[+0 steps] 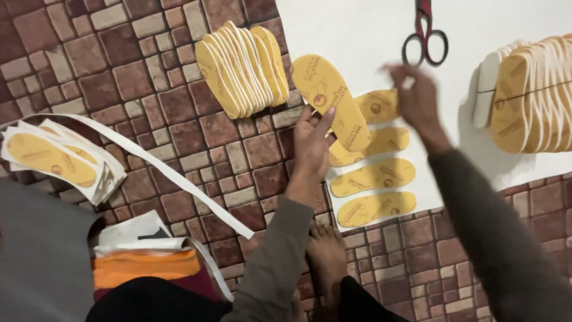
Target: The person uses scissors to cut yellow shoe insoles from a white backing sheet. They then peel the insoles from the backing and stack them into piles on the floor.
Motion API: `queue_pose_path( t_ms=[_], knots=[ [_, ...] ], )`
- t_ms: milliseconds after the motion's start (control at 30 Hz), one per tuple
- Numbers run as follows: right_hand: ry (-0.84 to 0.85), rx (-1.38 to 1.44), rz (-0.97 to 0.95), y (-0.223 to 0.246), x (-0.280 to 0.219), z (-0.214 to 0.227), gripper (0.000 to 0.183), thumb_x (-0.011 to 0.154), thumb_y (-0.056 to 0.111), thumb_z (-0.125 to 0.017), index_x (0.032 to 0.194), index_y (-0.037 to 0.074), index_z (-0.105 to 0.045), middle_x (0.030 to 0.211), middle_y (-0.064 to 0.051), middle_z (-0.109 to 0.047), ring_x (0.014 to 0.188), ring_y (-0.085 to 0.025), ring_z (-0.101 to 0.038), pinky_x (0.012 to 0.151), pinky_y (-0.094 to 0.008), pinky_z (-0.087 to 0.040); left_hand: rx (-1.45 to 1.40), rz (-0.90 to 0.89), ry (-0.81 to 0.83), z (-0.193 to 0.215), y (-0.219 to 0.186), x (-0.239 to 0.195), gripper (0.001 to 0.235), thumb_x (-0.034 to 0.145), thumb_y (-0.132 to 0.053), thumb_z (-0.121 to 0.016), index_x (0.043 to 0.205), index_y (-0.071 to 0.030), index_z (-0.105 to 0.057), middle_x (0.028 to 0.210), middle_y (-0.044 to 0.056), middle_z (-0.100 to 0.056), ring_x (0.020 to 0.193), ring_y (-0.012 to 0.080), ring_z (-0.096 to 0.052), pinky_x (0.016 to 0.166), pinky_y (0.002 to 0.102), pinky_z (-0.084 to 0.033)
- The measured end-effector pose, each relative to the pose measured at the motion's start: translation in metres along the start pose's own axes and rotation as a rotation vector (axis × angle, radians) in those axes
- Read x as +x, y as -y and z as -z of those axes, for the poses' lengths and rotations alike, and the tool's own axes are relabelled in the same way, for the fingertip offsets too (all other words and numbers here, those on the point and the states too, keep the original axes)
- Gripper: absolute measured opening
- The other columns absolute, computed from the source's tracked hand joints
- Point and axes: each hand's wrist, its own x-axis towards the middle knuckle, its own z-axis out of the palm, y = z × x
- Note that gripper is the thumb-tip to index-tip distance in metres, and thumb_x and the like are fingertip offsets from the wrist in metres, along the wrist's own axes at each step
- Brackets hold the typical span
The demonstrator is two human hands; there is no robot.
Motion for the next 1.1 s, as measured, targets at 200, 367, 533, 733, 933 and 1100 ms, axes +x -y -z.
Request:
queue_pose_path(
  t_ms=[200,367,533,733,933,1100],
  knots=[
    [-0.119,-0.306,0.062,-0.055,0.050,0.032,0.033,0.102,0.003,-0.071,0.134,-0.003,-0.065,0.121,-0.025,-0.054,0.099,-0.036,-0.056,0.081,-0.047,-0.053,-0.088,-0.088,0.128,0.012,-0.028,-0.001,0.022,0.089,0.001,-0.066,0.103,-0.011,-0.078,0.143,0.013,-0.057,0.132,0.0322,-0.052,0.098,0.041,-0.054],
    [-0.057,-0.310,-0.001,-0.038,0.050,0.032,0.036,0.102,-0.002,-0.067,0.136,-0.006,-0.057,0.132,-0.027,-0.046,0.104,-0.047,-0.062,0.090,-0.052,-0.057,0.311,-0.186,-0.008,0.008,-0.053,-0.012,0.011,0.083,-0.035,-0.074,0.093,-0.032,-0.078,0.172,0.014,-0.021,0.151,0.0412,-0.029,0.100,0.062,-0.051],
    [-0.013,-0.402,-0.051,-0.002,0.055,0.042,0.068,0.097,0.002,-0.079,0.151,-0.009,-0.039,0.135,-0.028,-0.037,0.101,-0.053,-0.063,0.092,-0.058,-0.056,0.274,-0.241,-0.053,0.008,-0.055,-0.016,0.035,0.088,0.005,-0.065,0.103,-0.025,-0.074,0.160,0.010,-0.043,0.129,0.0355,-0.048,0.086,0.043,-0.068],
    [0.248,0.081,-0.302,0.016,0.045,0.037,0.049,0.101,0.008,-0.056,0.146,-0.009,-0.045,0.125,-0.020,-0.060,0.108,-0.032,-0.062,0.091,-0.048,-0.055,0.591,-0.255,-0.337,0.007,-0.081,-0.025,0.068,0.074,0.025,-0.066,0.110,-0.032,-0.075,0.168,0.013,-0.015,0.143,0.0364,-0.044,0.095,0.032,-0.068],
    [0.297,0.969,-0.299,0.054,-0.016,-0.015,0.025,0.097,0.005,-0.068,0.105,0.016,-0.047,0.066,0.006,-0.036,0.046,-0.004,-0.037,0.042,-0.021,-0.028,0.234,0.059,-0.297,-0.019,-0.119,-0.049,0.064,0.070,-0.049,-0.072,0.117,-0.005,-0.069,0.119,0.014,-0.077,0.113,0.0338,-0.073,0.094,0.049,-0.066],
    [0.399,0.843,-0.132,0.117,-0.057,-0.032,0.040,0.088,0.008,-0.077,0.110,0.006,-0.043,0.111,-0.024,-0.069,0.038,-0.008,-0.050,0.033,-0.023,-0.040,0.051,-0.221,-0.242,-0.027,-0.124,-0.059,0.042,0.092,-0.035,-0.074,0.067,-0.016,-0.047,0.051,-0.009,-0.024,0.035,0.0013,-0.028,0.036,0.018,-0.021]
  ],
)
